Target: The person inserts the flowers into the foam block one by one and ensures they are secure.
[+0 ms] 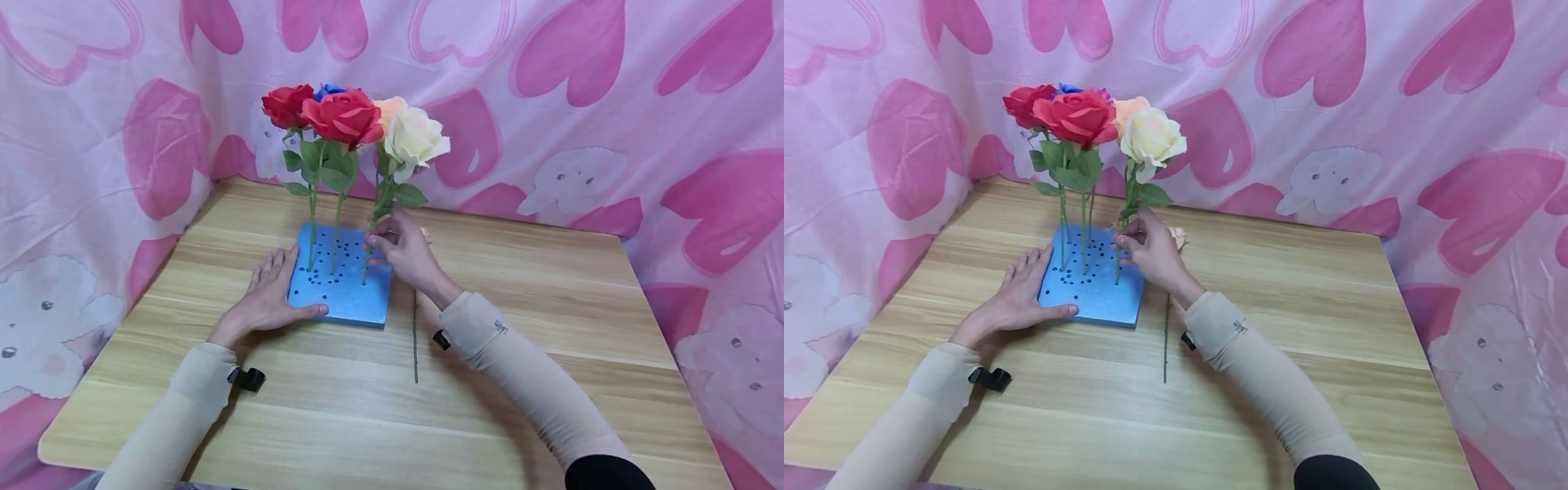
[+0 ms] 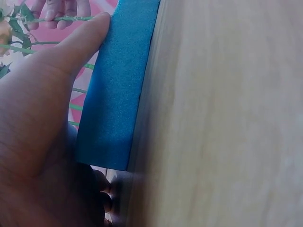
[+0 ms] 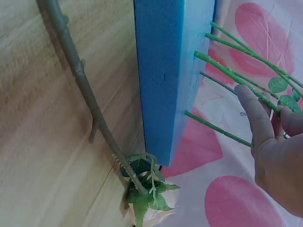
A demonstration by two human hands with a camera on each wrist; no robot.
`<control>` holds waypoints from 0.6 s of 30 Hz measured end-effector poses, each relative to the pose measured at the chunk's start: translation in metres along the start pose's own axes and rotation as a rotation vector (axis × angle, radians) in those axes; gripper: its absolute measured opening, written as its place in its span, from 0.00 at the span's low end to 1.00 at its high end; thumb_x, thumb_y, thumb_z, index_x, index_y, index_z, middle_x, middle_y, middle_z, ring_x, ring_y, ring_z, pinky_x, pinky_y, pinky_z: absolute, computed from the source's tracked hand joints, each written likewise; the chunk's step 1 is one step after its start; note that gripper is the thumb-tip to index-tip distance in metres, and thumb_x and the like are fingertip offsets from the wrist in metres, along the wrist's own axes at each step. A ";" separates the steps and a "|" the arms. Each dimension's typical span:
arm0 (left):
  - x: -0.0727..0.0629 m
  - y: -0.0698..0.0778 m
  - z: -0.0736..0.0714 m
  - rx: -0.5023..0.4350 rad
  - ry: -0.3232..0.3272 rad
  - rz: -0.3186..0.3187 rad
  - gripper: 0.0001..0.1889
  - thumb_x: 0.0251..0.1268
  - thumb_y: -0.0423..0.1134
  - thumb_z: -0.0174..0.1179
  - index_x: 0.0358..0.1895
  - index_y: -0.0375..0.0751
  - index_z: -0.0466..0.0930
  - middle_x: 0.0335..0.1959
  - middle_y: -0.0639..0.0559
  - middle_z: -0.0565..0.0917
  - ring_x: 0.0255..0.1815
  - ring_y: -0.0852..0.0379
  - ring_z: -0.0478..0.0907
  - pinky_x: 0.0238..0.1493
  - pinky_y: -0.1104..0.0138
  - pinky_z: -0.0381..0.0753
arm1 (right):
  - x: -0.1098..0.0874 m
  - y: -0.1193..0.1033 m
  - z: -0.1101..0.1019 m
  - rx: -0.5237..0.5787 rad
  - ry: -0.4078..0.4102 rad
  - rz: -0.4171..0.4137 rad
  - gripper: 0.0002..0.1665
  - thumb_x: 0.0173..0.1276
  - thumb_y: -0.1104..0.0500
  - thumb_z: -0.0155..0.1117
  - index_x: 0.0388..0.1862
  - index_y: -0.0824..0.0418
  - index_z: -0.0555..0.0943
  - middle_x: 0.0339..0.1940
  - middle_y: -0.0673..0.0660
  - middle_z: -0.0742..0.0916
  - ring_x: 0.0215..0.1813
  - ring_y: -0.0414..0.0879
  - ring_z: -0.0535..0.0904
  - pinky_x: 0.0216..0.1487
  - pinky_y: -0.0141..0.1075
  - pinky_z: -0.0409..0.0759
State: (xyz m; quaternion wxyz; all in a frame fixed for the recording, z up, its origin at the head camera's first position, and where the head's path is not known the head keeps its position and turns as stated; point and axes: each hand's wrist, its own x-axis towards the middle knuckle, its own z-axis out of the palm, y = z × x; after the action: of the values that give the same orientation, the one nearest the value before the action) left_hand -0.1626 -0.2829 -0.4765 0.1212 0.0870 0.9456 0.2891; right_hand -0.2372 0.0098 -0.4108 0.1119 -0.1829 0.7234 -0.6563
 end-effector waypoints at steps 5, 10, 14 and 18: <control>0.000 0.000 -0.002 0.006 -0.001 -0.003 0.75 0.64 0.77 0.70 0.93 0.44 0.25 0.91 0.26 0.31 0.91 0.23 0.25 0.87 0.29 0.25 | 0.000 -0.001 0.000 -0.040 -0.010 -0.013 0.16 0.84 0.73 0.62 0.65 0.65 0.75 0.55 0.77 0.87 0.59 0.77 0.88 0.50 0.58 0.94; 0.000 0.000 -0.001 0.007 -0.003 -0.004 0.75 0.64 0.77 0.70 0.93 0.44 0.25 0.91 0.26 0.31 0.91 0.23 0.25 0.87 0.28 0.25 | -0.001 0.000 -0.001 -0.041 -0.019 -0.011 0.16 0.83 0.72 0.63 0.66 0.67 0.77 0.52 0.72 0.88 0.58 0.77 0.88 0.52 0.60 0.94; 0.000 0.001 -0.001 0.006 -0.002 -0.002 0.75 0.64 0.77 0.70 0.93 0.44 0.25 0.91 0.26 0.31 0.91 0.23 0.25 0.87 0.28 0.25 | -0.003 0.000 -0.001 -0.063 -0.026 -0.032 0.16 0.83 0.71 0.65 0.66 0.67 0.78 0.50 0.69 0.89 0.57 0.73 0.90 0.55 0.59 0.93; -0.001 0.001 -0.001 0.005 0.000 0.000 0.75 0.64 0.77 0.70 0.93 0.44 0.25 0.91 0.25 0.31 0.91 0.22 0.25 0.86 0.28 0.26 | -0.004 0.001 -0.002 -0.169 -0.022 -0.064 0.18 0.82 0.65 0.70 0.67 0.59 0.81 0.49 0.62 0.93 0.54 0.62 0.92 0.57 0.51 0.94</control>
State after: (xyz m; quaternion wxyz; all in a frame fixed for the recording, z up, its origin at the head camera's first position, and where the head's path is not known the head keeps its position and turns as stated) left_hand -0.1617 -0.2833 -0.4751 0.1211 0.0876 0.9463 0.2867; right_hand -0.2347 0.0136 -0.4115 0.0831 -0.2218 0.7687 -0.5942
